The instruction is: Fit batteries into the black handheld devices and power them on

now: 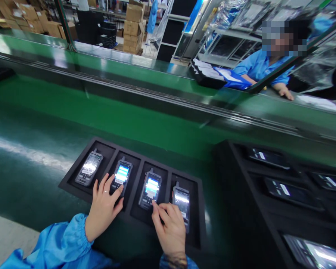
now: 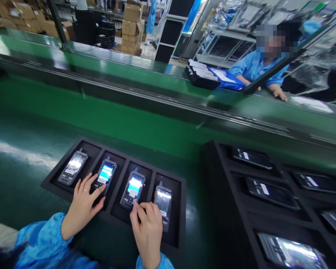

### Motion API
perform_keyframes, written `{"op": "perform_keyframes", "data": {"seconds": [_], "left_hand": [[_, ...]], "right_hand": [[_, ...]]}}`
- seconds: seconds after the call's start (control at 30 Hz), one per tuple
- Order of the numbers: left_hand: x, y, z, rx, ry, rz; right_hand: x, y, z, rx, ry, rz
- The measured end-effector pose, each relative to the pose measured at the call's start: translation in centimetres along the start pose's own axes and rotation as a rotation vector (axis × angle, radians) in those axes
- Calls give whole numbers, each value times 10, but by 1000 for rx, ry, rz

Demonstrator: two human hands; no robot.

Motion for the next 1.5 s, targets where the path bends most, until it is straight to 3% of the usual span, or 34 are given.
{"op": "perform_keyframes", "data": {"seconds": [1.07, 1.33, 1.5], "left_hand": [[-1, -1, 1, 2, -8, 27], [7, 26, 6, -3, -50, 26], [1, 39, 5, -12, -51, 49]], "right_hand": [[-3, 0, 0, -39, -8, 29], [-1, 0, 0, -38, -24, 45], [0, 2, 2, -48, -36, 40]]}}
Point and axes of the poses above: each hand's wrist, its own y-axis towards the middle knuckle, its own x-axis out of the back of the hand, z = x × y, the point moved 4 cm from there along y, towards the middle knuckle, and after that the axes turned 4 degrees about y, right-handed, at the moved point
